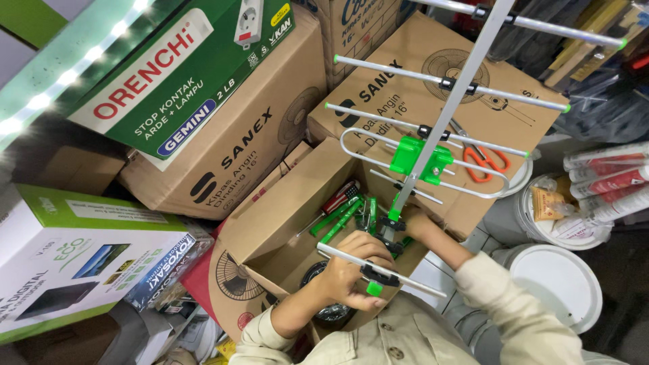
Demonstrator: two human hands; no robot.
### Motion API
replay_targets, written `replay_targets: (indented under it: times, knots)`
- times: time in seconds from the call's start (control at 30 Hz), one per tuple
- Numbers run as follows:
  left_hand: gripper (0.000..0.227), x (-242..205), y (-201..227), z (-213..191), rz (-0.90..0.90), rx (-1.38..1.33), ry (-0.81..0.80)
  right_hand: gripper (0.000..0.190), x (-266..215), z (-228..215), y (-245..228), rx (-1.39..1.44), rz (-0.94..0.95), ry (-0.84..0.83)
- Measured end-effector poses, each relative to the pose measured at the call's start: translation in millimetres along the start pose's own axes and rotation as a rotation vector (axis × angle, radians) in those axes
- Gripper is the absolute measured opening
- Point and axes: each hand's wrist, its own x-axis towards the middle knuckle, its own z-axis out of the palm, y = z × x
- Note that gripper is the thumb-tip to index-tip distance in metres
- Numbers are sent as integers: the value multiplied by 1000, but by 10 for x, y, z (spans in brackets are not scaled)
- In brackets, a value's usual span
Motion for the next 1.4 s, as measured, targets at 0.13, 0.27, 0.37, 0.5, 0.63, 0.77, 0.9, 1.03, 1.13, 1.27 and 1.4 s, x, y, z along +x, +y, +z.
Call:
replay_targets:
  times: [0.13, 0.27, 0.37, 0.5, 0.63, 0.77, 0.9, 1.03, 1.13, 1.27, 1.4]
  knots:
    - [35, 36, 39, 48, -15, 70, 48, 35, -405, -307, 62, -12, 81, -76]
    - [33, 83, 76, 56, -4, 130, 92, 36, -1397, -1000, 78, 321, 78, 128]
    - [32, 83, 89, 29, 5, 184, 103, 34, -2003, -1218, 256, 400, 114, 204]
    - [29, 89, 74, 29, -1, 216, 115, 28, -2718, -1298, 295, 556, 256, 382]
    - [27, 108, 88, 6, -5, 222, 95, 27, -2740, -1367, -11, 707, 342, 464]
    - [33, 130, 144, -66, -18, 217, 50, 24, -2350, -1355, -553, 780, 50, 661]
    - [39, 131, 213, -142, -52, 180, 15, 25, -2158, -1443, -966, 741, 28, 650]
    - [42, 132, 238, -190, -81, 102, -4, 26, -2138, -1517, -1081, 665, -183, 812]
    - [44, 139, 207, -196, -87, 94, -15, 28, -2123, -1547, -1105, 564, -280, 887]
    - [47, 139, 187, -170, -95, 259, 10, 28, -2146, -1579, -1112, 508, -343, 930]
    - [55, 207, 200, -183, -62, 607, 52, 30, -2164, -1615, -1109, 443, -333, 906]
